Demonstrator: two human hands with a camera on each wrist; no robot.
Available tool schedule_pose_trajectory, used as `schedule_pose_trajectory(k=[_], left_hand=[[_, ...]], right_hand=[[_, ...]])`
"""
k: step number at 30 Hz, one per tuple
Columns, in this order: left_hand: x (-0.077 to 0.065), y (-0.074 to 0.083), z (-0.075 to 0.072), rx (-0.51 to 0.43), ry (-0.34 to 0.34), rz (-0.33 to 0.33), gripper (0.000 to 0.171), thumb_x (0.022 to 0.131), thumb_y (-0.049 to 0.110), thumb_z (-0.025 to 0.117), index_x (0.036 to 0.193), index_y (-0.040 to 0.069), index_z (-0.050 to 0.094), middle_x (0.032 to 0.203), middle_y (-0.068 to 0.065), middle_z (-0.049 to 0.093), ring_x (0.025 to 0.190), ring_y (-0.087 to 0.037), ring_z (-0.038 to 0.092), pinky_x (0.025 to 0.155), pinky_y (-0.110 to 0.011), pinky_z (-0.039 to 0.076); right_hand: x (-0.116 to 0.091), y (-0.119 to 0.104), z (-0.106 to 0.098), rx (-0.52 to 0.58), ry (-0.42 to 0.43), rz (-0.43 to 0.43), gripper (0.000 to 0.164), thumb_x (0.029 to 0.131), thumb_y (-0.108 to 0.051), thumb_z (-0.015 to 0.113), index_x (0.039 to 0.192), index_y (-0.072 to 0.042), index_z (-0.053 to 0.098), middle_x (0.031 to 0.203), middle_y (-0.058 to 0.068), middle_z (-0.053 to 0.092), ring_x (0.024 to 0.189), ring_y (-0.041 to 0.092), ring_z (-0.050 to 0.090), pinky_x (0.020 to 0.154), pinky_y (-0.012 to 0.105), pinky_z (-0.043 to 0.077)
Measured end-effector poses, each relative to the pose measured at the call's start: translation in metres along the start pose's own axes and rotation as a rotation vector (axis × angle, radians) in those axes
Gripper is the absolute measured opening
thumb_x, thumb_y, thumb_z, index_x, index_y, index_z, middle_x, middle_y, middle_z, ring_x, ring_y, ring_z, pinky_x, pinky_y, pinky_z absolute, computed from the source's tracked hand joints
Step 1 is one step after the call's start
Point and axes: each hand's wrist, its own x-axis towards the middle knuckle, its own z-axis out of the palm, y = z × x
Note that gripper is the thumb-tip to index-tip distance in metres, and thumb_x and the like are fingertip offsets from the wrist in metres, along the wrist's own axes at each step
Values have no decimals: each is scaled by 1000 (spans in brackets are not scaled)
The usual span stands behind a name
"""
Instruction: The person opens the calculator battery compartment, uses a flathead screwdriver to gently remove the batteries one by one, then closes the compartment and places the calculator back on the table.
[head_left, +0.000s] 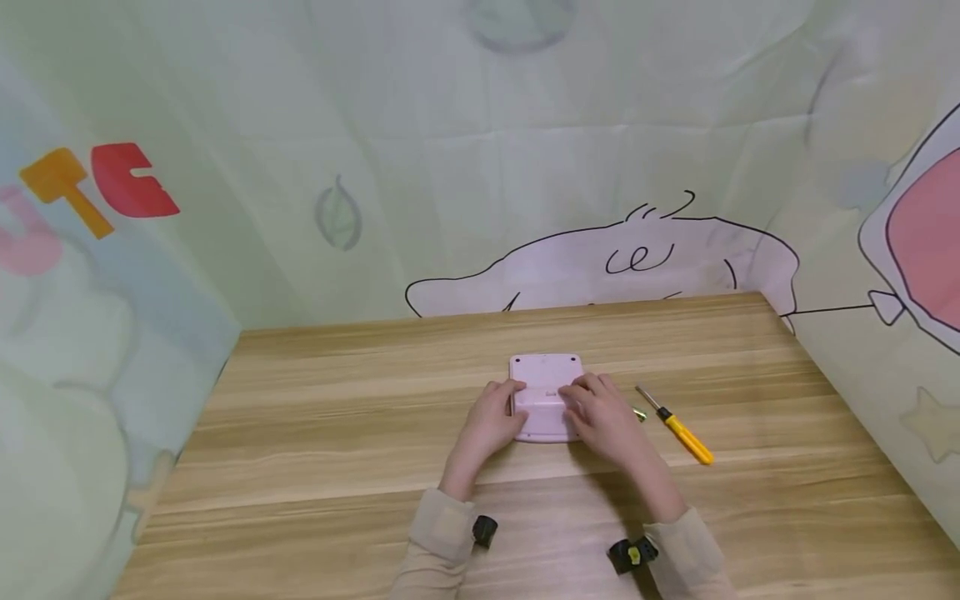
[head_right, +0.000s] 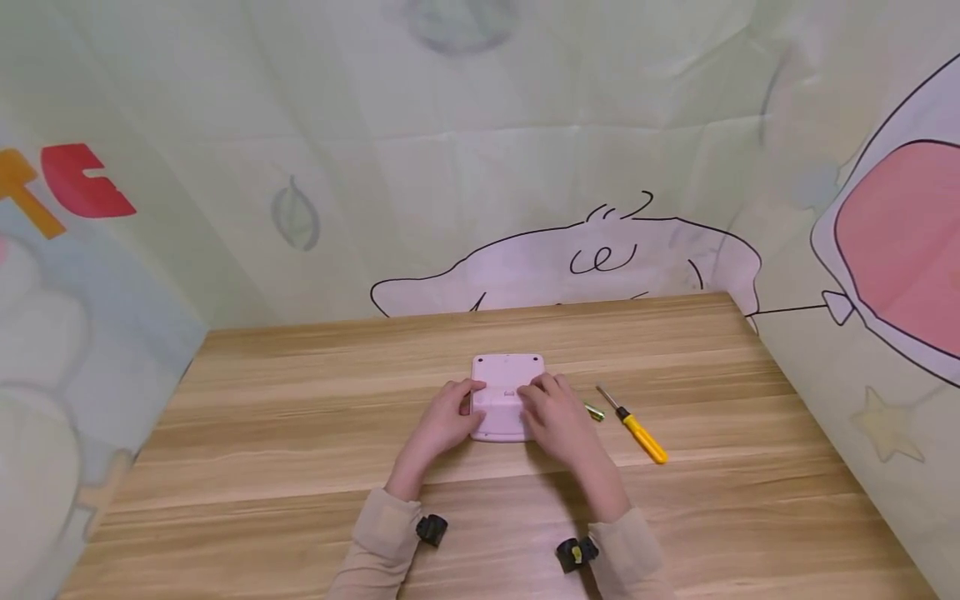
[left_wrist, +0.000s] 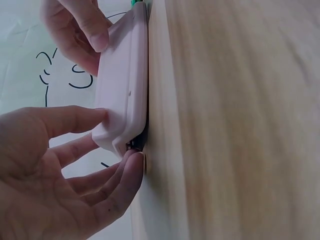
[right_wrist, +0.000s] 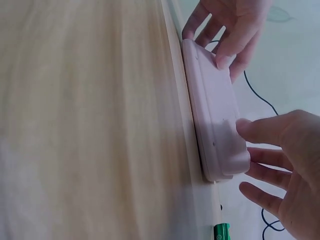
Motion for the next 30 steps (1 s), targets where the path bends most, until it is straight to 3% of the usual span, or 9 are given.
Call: schedule_pose_trajectory(k=[8,17,22,30], left_hand=[[-1,-2,-3,-3,-27,10,47,86,13,64,132,8,56,129,-20,55,115,-34,56,98,-49,46],[-1,-3,-7,56,-76,58,53,83,1,59,136,7,53,141,-19,49,131,-37,46,109,-51,38],[-1,-4,-8,104,-82,76,53,86,-1,57,137,9,52,145,-19,45,134,-38,43,111,-51,35],[-3,-6,-7,169,-76,90,51,90,-1,54,139,12,50,149,-18,40,136,-38,41,112,-50,34]], right_hand=[[-6,2,-7,87,-60,4,44,78,-5,72,121,-10,64,122,9,61,116,27,53,100,45,46],[-10,11,-8,70,-65,-27,58,71,16,62,124,-9,62,127,12,59,120,30,54,102,48,45],[-11,16,-6,17,-17,-41,52,77,14,58,124,-6,61,125,15,60,117,32,55,99,48,47],[-12,17,-8,-35,-37,-3,48,82,7,58,127,-9,60,128,14,59,119,32,53,103,49,44]])
